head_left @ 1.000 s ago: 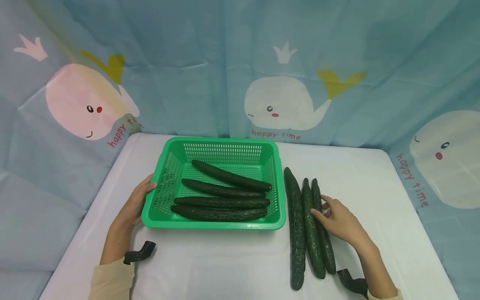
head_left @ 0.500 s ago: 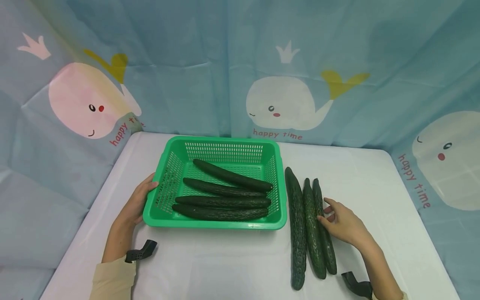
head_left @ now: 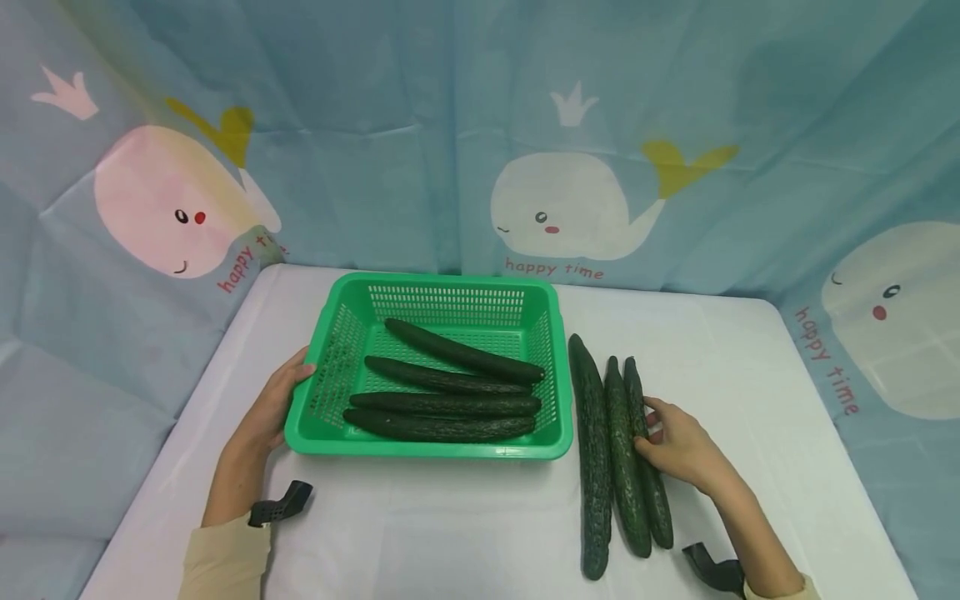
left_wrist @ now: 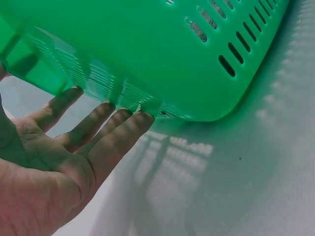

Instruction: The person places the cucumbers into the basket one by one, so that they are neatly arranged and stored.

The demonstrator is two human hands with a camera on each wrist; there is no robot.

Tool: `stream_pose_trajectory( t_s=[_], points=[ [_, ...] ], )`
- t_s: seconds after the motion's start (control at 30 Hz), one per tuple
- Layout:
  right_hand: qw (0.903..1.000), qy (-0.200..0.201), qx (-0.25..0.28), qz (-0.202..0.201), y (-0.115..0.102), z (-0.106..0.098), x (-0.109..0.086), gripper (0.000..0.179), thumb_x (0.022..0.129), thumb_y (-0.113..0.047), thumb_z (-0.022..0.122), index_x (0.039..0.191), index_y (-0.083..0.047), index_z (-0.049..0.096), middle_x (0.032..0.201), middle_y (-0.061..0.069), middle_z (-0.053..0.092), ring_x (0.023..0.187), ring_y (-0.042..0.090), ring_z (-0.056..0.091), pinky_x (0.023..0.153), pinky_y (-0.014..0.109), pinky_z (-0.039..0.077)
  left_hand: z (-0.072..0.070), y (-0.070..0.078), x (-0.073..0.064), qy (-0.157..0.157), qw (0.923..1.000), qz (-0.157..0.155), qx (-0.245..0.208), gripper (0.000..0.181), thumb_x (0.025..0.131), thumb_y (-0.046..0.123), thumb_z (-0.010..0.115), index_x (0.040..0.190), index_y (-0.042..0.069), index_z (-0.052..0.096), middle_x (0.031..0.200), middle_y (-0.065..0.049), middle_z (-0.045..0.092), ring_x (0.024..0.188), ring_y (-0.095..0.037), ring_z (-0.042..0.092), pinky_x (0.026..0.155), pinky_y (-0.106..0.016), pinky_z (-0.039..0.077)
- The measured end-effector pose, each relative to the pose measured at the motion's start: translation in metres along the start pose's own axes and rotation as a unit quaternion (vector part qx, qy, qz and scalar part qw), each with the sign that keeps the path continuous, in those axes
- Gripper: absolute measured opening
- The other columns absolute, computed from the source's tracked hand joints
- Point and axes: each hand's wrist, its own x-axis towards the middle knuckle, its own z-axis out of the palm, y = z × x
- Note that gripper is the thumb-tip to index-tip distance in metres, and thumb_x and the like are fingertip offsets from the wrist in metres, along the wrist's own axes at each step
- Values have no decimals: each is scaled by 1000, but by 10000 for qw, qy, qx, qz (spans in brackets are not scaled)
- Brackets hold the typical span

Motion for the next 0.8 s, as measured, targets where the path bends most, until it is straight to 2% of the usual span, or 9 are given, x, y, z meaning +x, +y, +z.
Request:
stream_pose_trajectory(
  t_s=[0.23,0.33,0.5,0.6,0.7,0.8],
  points=[
    [9999,-74,126,20,-1,-3,-2,75,93,-9,72,154,16,37,124,33,66,98,32,72,68,39,62,0,0,0,-125,9998,58,-115,68,115,27,34,168,-4,5,132,13,61,116,-4,69,91,-24,63],
    [9994,-172,283,51,1,-4,-3,78,93,-10,73,156,14,35,126,34,65,102,37,72,69,39,64,-1,1,-2,-32,10000,2,-70,68,115,27,34,168,-3,6,130,15,62,114,-3,69,90,-24,64],
    [9997,-185,169,58,5,-8,-6,76,93,-10,73,155,14,37,126,34,65,100,34,72,67,38,63,-1,2,-3,-53,10000,52,-49,67,115,27,34,168,-2,7,134,13,59,116,-3,69,90,-25,64],
    [9999,-117,-26,45,5,-10,-7,76,93,-11,74,154,15,38,123,33,66,96,31,72,67,40,62,1,2,-2,-13,10000,34,34,67,115,28,34,169,-1,8,146,-6,52,117,-1,68,91,-24,63],
    [9995,-109,-303,30,4,-8,-8,81,93,-19,77,155,15,36,121,31,67,95,29,72,68,42,61,2,3,-2,19,9999,-15,104,67,115,29,33,169,0,7,157,-28,36,117,1,67,92,-23,63],
    [9983,-119,-578,-16,4,-5,-10,91,91,-25,81,157,15,33,116,28,69,89,25,70,66,41,59,3,3,-1,21,9999,-1,109,66,115,29,32,169,0,7,160,-36,27,118,1,67,93,-23,63]
  ],
)
